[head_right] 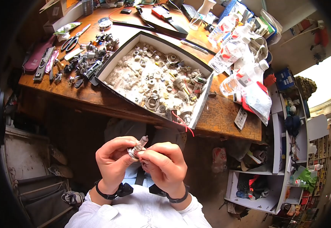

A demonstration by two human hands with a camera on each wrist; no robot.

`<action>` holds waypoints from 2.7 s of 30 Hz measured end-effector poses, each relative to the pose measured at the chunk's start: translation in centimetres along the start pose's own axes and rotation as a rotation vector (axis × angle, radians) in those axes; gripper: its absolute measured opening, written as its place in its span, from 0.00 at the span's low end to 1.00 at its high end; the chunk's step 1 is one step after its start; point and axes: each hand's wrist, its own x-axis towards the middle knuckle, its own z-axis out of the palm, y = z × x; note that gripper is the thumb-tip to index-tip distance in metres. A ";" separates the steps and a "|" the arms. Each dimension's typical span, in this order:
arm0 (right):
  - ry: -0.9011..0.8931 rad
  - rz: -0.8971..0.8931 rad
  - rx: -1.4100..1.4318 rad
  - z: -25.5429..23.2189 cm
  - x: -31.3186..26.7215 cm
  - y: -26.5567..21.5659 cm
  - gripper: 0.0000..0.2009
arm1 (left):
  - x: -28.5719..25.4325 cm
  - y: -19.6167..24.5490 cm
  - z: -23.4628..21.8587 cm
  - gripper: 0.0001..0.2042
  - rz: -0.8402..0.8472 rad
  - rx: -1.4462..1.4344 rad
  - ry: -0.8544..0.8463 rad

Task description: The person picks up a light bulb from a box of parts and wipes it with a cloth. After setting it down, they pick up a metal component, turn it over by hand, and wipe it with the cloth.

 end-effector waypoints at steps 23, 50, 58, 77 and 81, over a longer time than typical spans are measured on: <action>-0.001 0.052 0.027 -0.7 0.2 0.4 0.09 | 0.1 -0.1 0.1 0.12 -0.078 -0.244 -0.014; -0.153 0.704 0.991 -2.2 -0.2 1.3 0.07 | 0.3 0.6 0.6 0.15 -0.164 0.010 -0.026; 0.023 0.708 0.859 -0.3 -0.6 0.8 0.11 | 1.5 0.9 0.3 0.12 0.189 0.511 -0.137; -0.238 0.900 0.832 -2.0 -0.2 1.2 0.07 | 1.0 -1.8 -1.4 0.12 -0.478 -0.430 -0.154; -0.125 0.849 0.824 -1.6 -0.1 1.0 0.06 | 0.7 -1.8 -0.9 0.15 -0.401 -0.396 -0.167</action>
